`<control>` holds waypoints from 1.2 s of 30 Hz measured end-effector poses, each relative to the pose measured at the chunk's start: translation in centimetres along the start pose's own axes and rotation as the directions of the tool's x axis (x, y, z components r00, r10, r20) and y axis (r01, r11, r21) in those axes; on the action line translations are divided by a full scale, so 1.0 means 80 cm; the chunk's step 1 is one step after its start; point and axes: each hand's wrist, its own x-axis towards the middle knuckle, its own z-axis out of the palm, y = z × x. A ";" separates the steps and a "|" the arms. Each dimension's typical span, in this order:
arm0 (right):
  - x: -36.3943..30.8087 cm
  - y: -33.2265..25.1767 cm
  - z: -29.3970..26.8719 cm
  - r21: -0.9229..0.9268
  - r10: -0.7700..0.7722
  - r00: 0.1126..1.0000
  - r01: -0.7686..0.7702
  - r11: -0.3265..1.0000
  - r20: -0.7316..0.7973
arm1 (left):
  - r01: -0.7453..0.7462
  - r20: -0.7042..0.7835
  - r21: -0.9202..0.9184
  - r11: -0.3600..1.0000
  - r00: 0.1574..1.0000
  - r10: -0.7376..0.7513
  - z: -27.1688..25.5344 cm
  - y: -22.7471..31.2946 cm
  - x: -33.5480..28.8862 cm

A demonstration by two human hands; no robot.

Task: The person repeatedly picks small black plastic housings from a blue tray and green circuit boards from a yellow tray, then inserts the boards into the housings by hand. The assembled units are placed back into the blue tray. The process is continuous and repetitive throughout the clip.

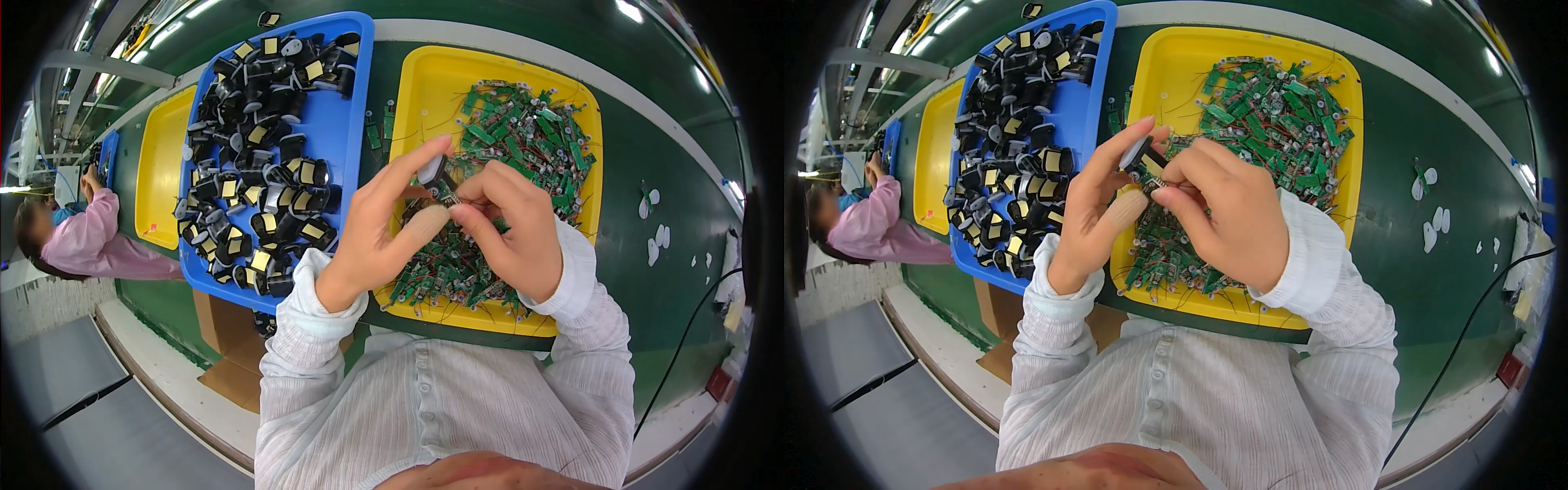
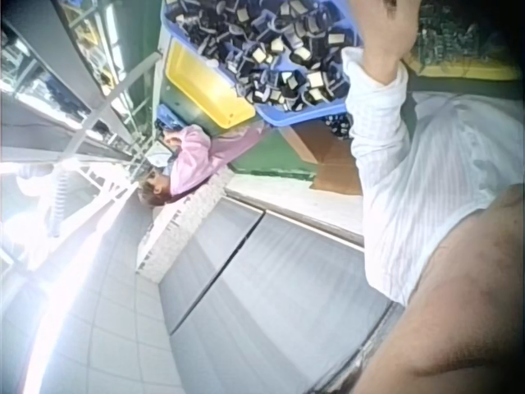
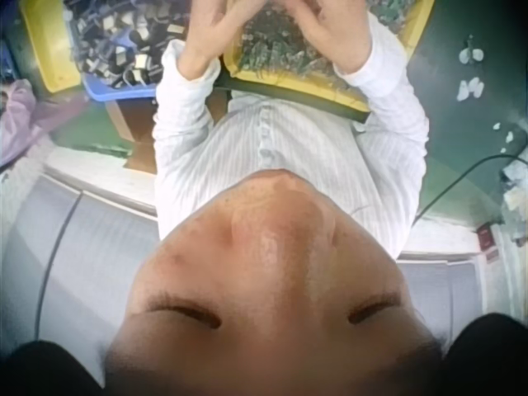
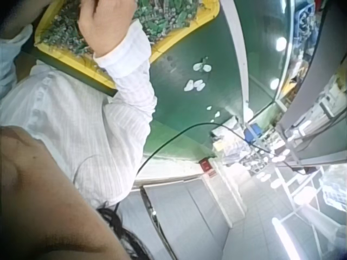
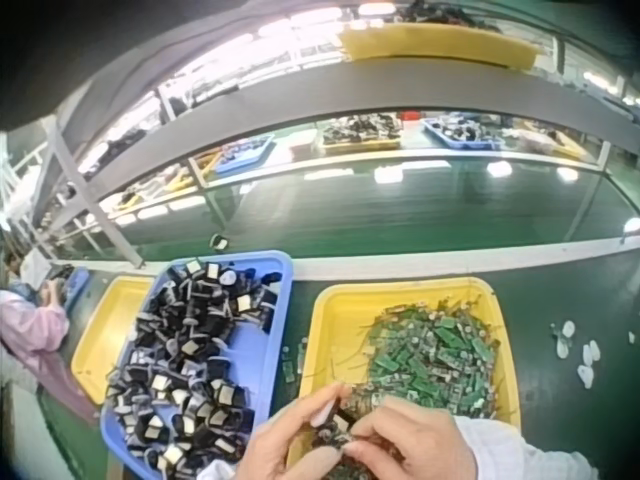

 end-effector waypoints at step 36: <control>0.145 0.117 -0.085 -0.589 -0.394 0.896 0.435 0.681 0.206 | 0.474 -0.476 0.879 -0.061 0.879 -0.022 -0.128 -0.023 0.013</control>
